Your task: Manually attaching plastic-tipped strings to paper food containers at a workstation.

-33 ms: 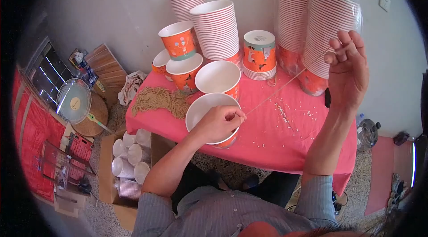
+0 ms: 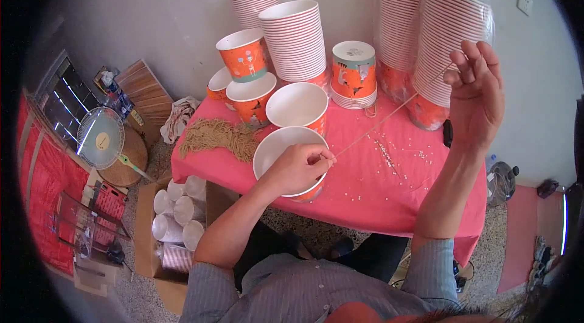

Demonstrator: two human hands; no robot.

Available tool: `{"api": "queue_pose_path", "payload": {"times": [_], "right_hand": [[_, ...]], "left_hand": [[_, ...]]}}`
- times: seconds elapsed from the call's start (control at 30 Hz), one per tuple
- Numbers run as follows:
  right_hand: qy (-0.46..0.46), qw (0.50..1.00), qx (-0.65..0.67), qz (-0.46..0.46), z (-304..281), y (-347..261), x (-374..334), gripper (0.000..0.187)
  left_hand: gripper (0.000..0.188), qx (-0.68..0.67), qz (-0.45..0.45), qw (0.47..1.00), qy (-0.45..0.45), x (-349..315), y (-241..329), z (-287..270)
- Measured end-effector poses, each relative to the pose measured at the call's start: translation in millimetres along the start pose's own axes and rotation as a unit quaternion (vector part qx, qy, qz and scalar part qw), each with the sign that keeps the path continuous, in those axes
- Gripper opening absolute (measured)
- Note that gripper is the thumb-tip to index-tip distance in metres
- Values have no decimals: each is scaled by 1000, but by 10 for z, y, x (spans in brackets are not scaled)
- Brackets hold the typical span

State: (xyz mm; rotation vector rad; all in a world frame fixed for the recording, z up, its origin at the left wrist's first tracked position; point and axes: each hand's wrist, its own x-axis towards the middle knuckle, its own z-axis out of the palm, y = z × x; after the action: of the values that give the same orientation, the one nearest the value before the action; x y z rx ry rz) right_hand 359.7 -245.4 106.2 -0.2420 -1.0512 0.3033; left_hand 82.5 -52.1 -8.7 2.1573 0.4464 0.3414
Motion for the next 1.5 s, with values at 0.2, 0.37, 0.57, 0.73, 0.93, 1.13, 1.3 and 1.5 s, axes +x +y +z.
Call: {"api": "queue_pose_path", "payload": {"times": [0.2, 0.37, 0.57, 0.73, 0.93, 1.13, 1.3, 1.5], "right_hand": [[51, 988, -134, -57, -99, 44, 52, 25], [115, 978, -157, -70, -114, 89, 74, 22], [116, 973, -179, -84, -78, 48, 64, 19], [88, 942, -321, 42, 332, 464, -145, 11], [-200, 867, -434, 142, 731, 1062, -517, 8], [-269, 839, -441, 168, 873, 1512, -898, 11], [-291, 802, -465, 237, 851, 1767, -1105, 12], [-218, 818, -519, 113, 703, 1917, -1110, 10]], "left_hand": [[22, 18, -15, 1000, -7, -4, 101, -20], [20, 16, -16, 1000, -12, -6, 89, -25], [19, 29, -29, 999, -10, -26, 109, -35], [33, 8, 132, 984, 122, -174, 132, -193], [22, -30, -6, 944, 328, -650, -110, -764], [24, -92, -124, 939, 306, -967, -442, -565], [30, -162, -138, 927, 309, -997, -652, -364], [31, -168, -116, 919, 338, -994, -772, -268]]}}
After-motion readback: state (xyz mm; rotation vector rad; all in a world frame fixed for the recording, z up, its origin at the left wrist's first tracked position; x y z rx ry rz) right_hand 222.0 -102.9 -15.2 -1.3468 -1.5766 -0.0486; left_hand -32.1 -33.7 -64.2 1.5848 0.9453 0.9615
